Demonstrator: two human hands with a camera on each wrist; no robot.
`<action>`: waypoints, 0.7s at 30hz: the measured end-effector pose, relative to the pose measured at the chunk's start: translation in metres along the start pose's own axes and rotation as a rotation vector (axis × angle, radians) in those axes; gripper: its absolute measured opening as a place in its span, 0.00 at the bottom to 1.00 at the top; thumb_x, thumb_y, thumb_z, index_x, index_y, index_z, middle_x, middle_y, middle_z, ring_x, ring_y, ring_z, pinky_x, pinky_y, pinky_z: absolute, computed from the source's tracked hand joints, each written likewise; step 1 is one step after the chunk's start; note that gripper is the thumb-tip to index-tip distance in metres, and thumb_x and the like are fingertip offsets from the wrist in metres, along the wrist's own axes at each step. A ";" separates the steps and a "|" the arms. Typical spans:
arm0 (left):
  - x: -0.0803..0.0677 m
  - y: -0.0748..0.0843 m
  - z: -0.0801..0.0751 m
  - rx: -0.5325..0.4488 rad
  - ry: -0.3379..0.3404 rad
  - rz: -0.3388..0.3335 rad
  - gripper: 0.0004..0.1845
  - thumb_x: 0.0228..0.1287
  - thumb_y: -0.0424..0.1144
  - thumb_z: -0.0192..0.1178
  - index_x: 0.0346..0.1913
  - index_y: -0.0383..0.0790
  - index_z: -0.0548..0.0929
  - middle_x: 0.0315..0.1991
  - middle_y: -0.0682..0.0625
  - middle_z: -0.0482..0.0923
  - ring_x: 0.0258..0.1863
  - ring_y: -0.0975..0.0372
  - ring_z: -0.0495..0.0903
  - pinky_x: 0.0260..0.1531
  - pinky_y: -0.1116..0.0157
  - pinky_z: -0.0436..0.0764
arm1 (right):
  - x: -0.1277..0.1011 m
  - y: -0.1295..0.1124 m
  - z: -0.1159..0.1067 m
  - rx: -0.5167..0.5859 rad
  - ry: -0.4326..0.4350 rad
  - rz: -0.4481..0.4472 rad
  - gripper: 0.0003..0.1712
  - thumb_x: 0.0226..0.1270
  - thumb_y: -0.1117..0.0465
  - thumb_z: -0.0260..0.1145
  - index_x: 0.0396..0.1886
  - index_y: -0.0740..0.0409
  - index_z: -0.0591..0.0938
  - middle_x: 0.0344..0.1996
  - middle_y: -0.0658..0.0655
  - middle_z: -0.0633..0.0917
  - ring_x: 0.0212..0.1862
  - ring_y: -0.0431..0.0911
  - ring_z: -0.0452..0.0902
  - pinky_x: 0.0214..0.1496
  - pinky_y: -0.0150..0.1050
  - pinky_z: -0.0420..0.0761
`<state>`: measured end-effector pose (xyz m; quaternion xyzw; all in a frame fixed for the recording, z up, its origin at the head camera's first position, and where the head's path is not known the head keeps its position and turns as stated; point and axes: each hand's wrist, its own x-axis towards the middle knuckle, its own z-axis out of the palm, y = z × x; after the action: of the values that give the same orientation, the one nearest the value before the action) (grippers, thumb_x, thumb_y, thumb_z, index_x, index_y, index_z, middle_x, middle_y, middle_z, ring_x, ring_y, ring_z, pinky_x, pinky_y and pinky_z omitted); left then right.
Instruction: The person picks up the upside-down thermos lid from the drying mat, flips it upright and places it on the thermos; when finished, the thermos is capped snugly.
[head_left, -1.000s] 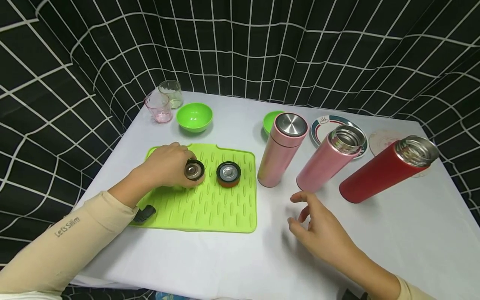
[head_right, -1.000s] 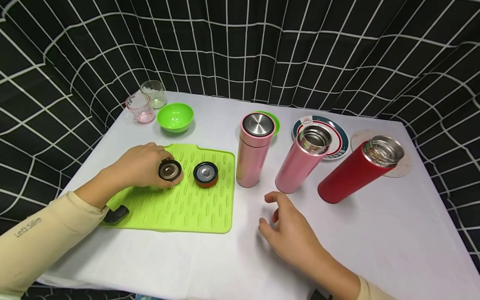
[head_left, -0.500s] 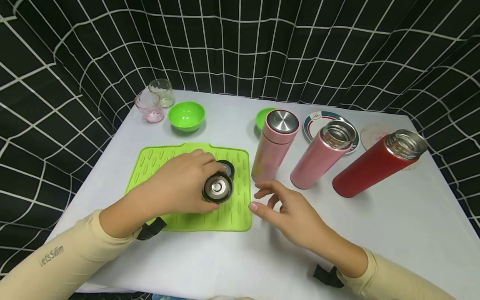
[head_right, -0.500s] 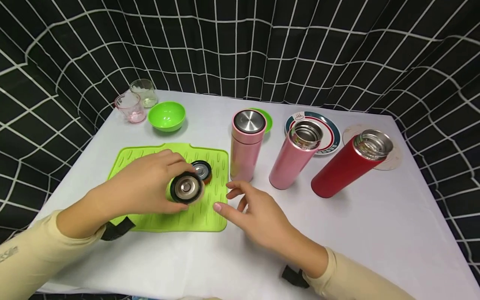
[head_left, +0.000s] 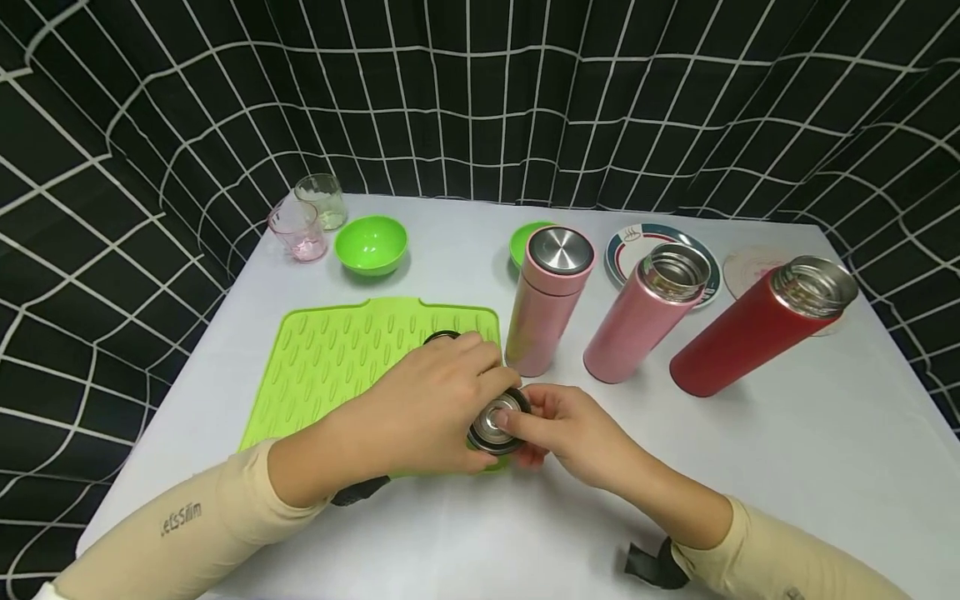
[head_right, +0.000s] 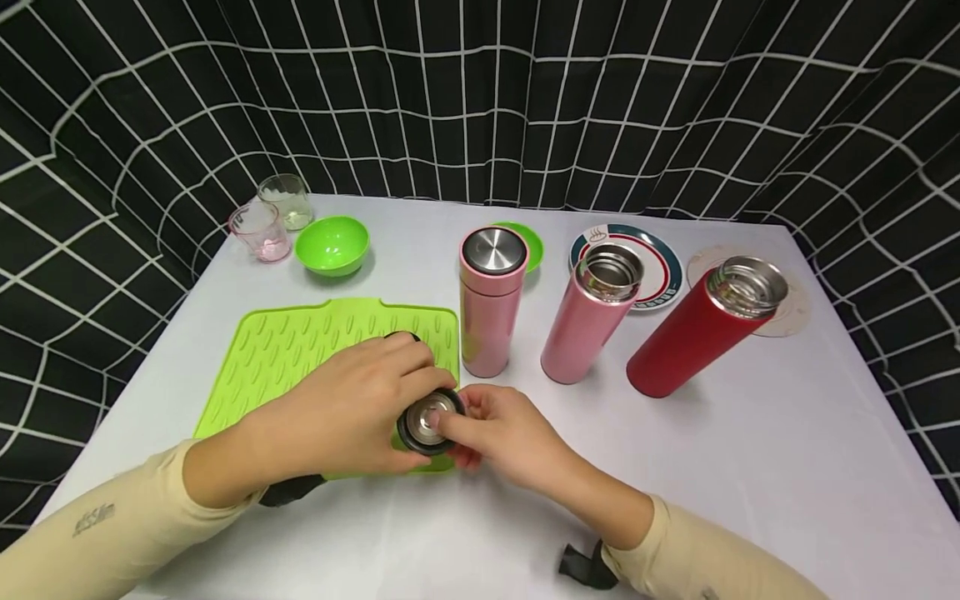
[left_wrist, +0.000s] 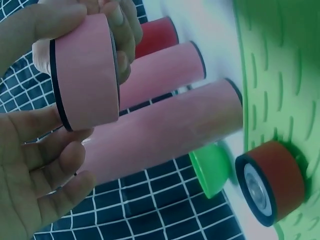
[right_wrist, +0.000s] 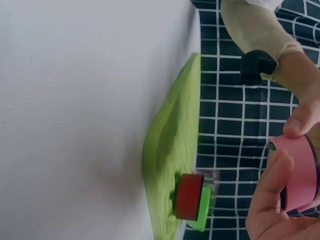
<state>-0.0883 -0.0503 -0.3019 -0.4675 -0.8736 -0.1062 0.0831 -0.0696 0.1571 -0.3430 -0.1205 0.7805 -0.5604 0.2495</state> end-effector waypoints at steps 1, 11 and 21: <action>0.000 0.000 0.000 -0.005 0.010 -0.003 0.32 0.39 0.56 0.75 0.49 0.45 0.80 0.38 0.55 0.71 0.40 0.60 0.69 0.37 0.64 0.72 | 0.000 0.000 0.000 -0.010 0.015 -0.009 0.17 0.68 0.49 0.66 0.36 0.60 0.82 0.20 0.57 0.82 0.25 0.50 0.79 0.31 0.42 0.81; -0.005 -0.007 0.001 -0.348 0.046 -0.265 0.53 0.29 0.75 0.72 0.61 0.51 0.72 0.49 0.65 0.71 0.45 0.72 0.68 0.43 0.69 0.74 | -0.002 -0.003 -0.014 -0.703 0.404 -1.105 0.12 0.64 0.59 0.68 0.45 0.59 0.83 0.38 0.54 0.84 0.37 0.47 0.81 0.38 0.38 0.82; 0.000 0.001 0.008 -0.763 0.188 -0.176 0.36 0.38 0.54 0.80 0.55 0.54 0.80 0.47 0.67 0.78 0.50 0.68 0.73 0.47 0.63 0.76 | -0.009 -0.021 -0.023 -0.880 0.599 -1.452 0.08 0.71 0.61 0.63 0.39 0.61 0.84 0.35 0.66 0.83 0.33 0.56 0.81 0.32 0.42 0.83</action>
<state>-0.0876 -0.0475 -0.3091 -0.3764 -0.7968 -0.4720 -0.0262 -0.0762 0.1728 -0.3152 -0.5176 0.6885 -0.2386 -0.4485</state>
